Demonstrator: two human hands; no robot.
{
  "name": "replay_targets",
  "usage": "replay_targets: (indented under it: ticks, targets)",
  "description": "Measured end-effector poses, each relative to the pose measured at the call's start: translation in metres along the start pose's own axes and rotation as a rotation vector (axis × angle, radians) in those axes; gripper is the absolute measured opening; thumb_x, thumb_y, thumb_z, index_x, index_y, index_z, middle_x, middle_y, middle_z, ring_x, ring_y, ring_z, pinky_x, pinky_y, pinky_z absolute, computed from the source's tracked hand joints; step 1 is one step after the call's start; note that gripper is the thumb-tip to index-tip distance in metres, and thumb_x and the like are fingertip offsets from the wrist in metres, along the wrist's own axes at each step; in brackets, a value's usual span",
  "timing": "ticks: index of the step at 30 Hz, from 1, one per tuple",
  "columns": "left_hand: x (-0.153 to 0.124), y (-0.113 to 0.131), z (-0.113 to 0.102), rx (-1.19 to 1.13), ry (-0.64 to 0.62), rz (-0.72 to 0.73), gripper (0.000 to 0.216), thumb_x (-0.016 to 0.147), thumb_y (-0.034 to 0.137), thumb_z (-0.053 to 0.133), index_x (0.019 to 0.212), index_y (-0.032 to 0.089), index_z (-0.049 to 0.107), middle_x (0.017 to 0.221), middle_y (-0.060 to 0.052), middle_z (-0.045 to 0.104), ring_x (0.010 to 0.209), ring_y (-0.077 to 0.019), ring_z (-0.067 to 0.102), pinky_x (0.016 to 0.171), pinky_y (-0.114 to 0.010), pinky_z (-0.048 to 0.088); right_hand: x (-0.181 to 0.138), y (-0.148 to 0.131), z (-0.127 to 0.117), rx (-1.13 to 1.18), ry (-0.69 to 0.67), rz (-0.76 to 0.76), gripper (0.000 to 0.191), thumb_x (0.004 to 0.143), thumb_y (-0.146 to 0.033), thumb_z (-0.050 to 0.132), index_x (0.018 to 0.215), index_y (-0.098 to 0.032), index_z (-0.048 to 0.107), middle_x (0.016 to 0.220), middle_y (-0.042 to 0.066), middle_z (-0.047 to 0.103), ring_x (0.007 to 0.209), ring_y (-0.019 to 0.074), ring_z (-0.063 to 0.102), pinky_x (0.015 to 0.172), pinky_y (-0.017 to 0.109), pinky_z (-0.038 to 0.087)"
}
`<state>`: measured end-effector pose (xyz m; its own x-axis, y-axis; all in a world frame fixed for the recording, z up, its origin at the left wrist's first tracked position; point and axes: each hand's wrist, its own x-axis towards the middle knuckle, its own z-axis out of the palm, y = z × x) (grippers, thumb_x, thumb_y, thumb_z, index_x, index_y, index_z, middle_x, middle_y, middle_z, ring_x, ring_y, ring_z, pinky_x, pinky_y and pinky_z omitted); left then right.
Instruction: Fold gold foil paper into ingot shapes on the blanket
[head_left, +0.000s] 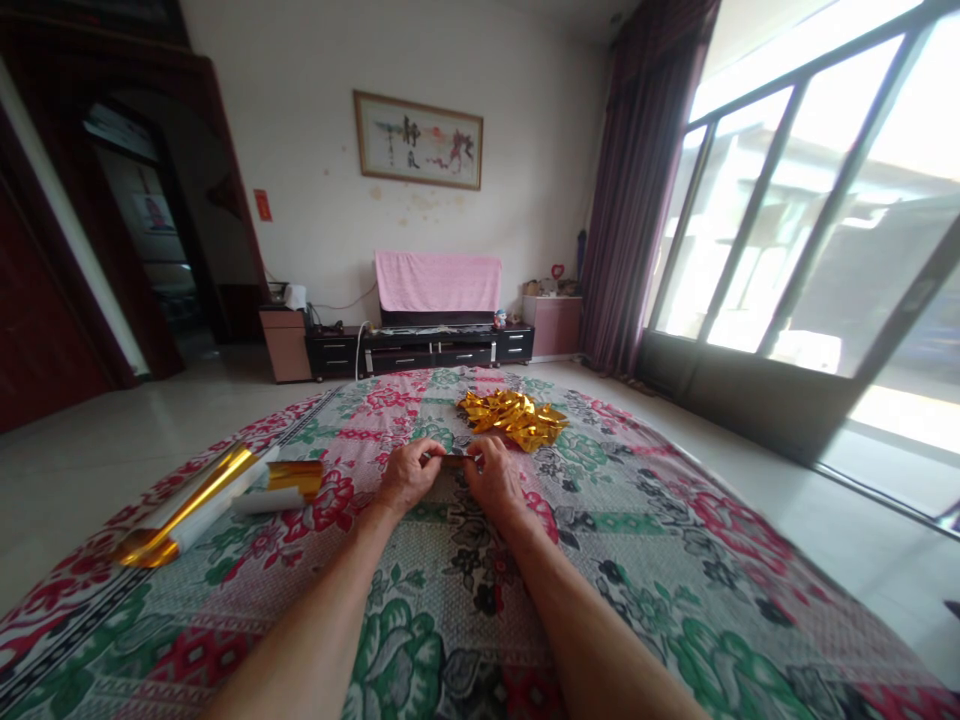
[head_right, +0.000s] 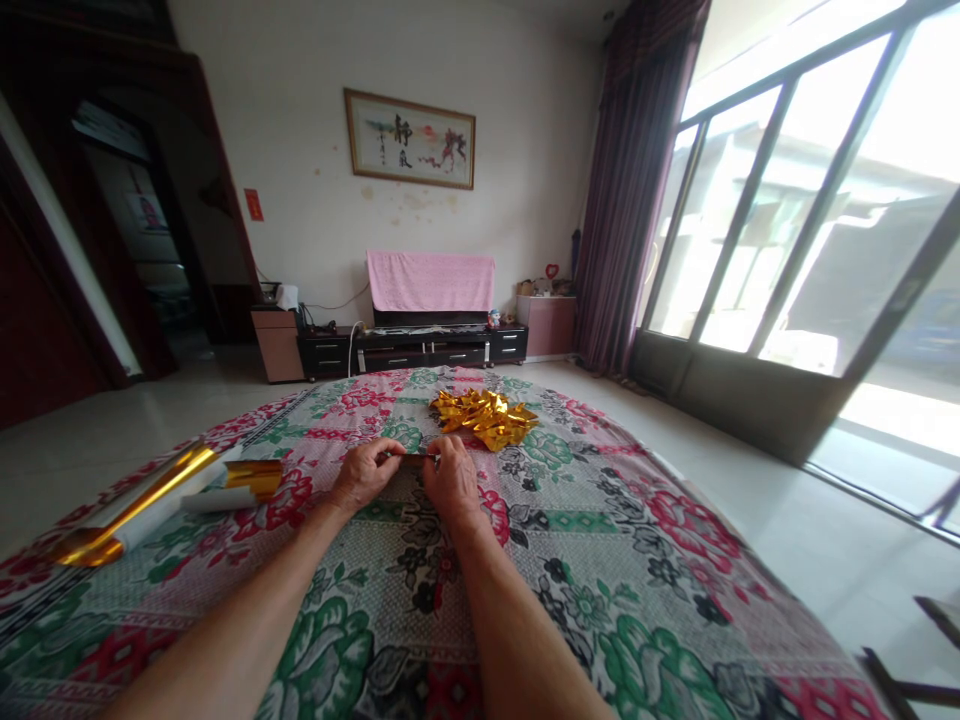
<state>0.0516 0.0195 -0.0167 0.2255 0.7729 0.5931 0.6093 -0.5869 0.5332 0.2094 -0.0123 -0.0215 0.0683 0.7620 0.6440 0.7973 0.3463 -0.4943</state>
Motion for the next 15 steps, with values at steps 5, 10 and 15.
replay_targets:
  ticks: [5, 10, 15]
  targets:
    - [0.0004, -0.0028, 0.0018, -0.053, 0.019, 0.005, 0.016, 0.071, 0.015, 0.051, 0.080, 0.018, 0.065, 0.077, 0.001, 0.069, 0.062, -0.0100, 0.061, 0.064, -0.019, 0.049, -0.0009, 0.0003, -0.0016, 0.019, -0.001, -0.033, 0.012, 0.075, -0.016, 0.049, 0.078, -0.019, 0.060, 0.080, 0.002, 0.057, 0.071, 0.0126, 0.053, 0.067, 0.021, 0.039]
    - [0.0008, -0.0070, 0.0041, -0.110, 0.020, 0.019, 0.018, 0.074, 0.016, 0.051, 0.084, 0.019, 0.067, 0.079, 0.000, 0.069, 0.066, -0.0107, 0.062, 0.065, -0.020, 0.050, -0.0011, 0.0008, -0.0020, 0.027, -0.004, -0.039, 0.013, 0.078, -0.018, 0.048, 0.080, -0.020, 0.060, 0.079, 0.002, 0.060, 0.073, 0.0130, 0.054, 0.069, 0.021, 0.038]
    - [0.0006, -0.0072, 0.0028, -0.062, 0.044, 0.097, 0.019, 0.076, 0.016, 0.052, 0.085, 0.021, 0.068, 0.083, -0.001, 0.068, 0.075, -0.0116, 0.062, 0.072, -0.021, 0.049, -0.0003, 0.0005, -0.0024, 0.008, -0.020, -0.034, 0.012, 0.076, -0.016, 0.050, 0.080, -0.020, 0.060, 0.078, 0.002, 0.062, 0.074, 0.0135, 0.055, 0.070, 0.021, 0.038]
